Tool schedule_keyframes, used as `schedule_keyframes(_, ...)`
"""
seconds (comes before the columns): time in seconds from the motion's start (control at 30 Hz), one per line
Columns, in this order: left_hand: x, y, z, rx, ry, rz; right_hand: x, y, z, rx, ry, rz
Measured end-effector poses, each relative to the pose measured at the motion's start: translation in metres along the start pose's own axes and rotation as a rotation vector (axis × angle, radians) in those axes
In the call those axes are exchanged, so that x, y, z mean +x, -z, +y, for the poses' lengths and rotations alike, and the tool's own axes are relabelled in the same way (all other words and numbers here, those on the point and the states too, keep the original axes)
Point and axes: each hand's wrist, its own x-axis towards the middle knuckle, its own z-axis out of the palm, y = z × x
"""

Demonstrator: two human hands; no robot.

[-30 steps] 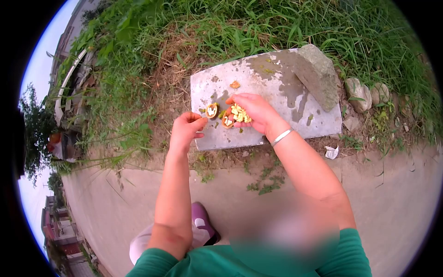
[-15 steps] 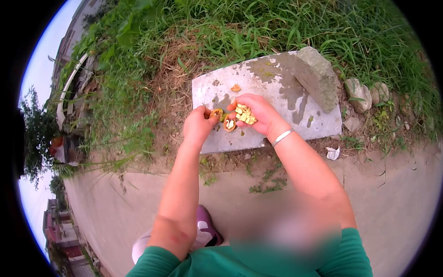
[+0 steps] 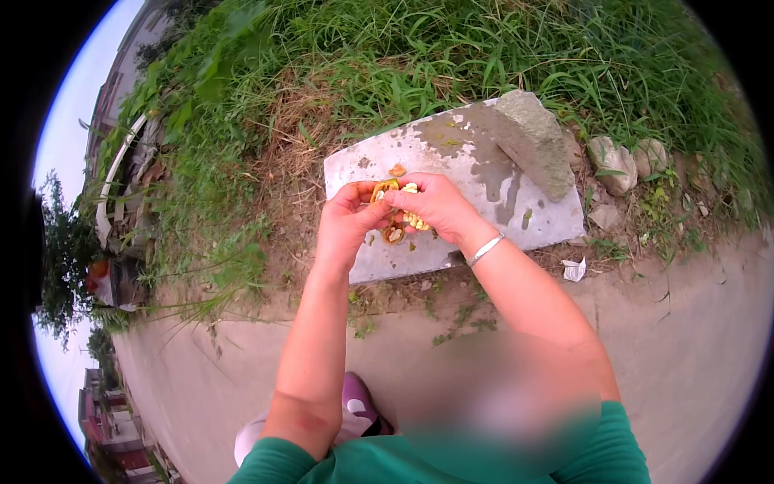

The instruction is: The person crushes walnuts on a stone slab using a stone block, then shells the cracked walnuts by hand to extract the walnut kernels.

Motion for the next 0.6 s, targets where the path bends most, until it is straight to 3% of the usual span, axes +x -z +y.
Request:
schedule_keyframes(0.23, -0.002, 0.002, -0.002, -0.058, 0.055, -0.064, -0.002, 0.009, 0.0, 0.026, -0.025, -0.091)
schedule_keyframes(0.6, 0.006, 0.0, -0.019, -0.221, 0.104, -0.063, -0.001, 0.015, 0.008, 0.078, -0.004, -0.055)
